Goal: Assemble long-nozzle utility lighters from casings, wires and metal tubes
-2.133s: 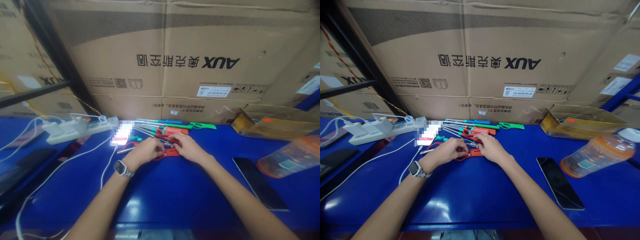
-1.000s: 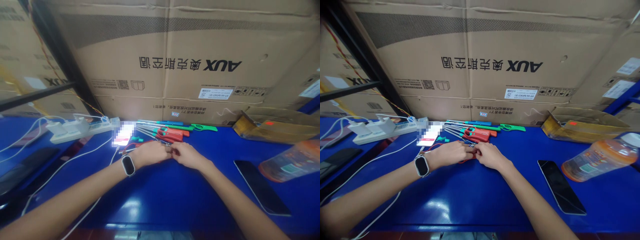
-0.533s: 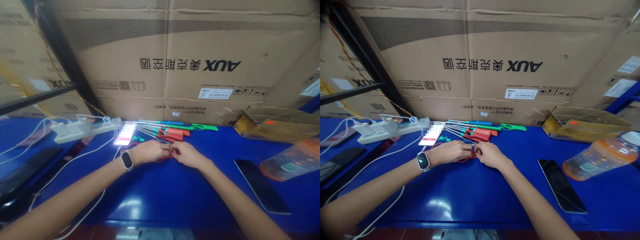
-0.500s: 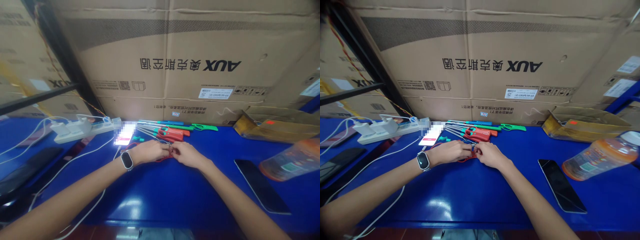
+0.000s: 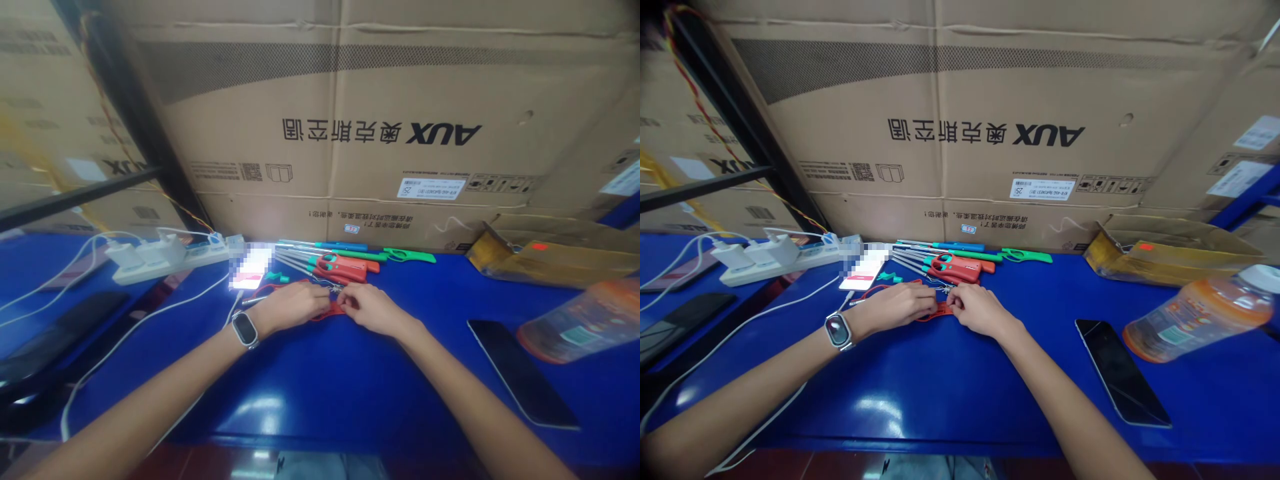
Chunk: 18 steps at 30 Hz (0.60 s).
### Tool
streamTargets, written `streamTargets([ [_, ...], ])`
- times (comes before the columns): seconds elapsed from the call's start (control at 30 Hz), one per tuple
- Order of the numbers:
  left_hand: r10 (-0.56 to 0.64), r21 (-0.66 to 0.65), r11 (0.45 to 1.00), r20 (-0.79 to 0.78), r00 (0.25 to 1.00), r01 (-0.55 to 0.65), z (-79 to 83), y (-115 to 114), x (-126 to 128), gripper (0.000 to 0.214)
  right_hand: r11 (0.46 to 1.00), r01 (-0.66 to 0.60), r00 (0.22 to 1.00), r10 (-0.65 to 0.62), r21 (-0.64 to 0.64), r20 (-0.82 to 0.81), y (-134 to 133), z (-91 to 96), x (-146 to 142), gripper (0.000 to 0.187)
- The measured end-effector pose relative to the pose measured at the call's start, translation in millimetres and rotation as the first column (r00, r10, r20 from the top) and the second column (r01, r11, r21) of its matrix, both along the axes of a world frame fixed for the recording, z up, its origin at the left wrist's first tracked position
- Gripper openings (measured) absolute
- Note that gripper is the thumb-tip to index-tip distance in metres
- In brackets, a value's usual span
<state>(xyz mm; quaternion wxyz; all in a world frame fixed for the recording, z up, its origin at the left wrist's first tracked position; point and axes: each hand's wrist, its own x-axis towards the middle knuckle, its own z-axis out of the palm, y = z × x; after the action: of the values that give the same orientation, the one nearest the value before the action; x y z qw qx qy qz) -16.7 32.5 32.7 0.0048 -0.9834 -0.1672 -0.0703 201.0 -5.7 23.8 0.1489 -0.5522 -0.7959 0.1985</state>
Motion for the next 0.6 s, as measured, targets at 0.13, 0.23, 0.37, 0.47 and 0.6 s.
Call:
streamTargets([
  [0.13,0.159,-0.151,0.978,0.104,0.982,-0.143,2.9,2,-17,0.020,1.000,-0.004,1.000,0.004,-0.006,-0.001,0,0.4,0,0.013],
  [0.23,0.238,-0.240,0.951,0.161,0.958,-0.196,2.5,5,-26,0.019,1.000,0.005,1.000,-0.005,-0.008,-0.007,0,0.5,0,0.014],
  [0.37,0.293,-0.312,0.925,0.222,0.930,-0.216,-6.2,4,-30,0.017,1.000,0.002,1.000,-0.003,-0.014,-0.030,0,-1.3,0,0.015],
  [0.47,0.352,-0.340,0.902,0.227,0.908,-0.265,-12.1,-1,-34,0.016,1.000,-0.008,0.998,0.007,-0.010,-0.070,2,-6.1,1,0.014],
  [0.6,0.440,-0.373,0.866,0.251,0.862,-0.333,-7.0,-2,-43,0.015,1.000,0.002,0.991,-0.001,0.008,-0.131,4,-11.4,2,0.011],
])
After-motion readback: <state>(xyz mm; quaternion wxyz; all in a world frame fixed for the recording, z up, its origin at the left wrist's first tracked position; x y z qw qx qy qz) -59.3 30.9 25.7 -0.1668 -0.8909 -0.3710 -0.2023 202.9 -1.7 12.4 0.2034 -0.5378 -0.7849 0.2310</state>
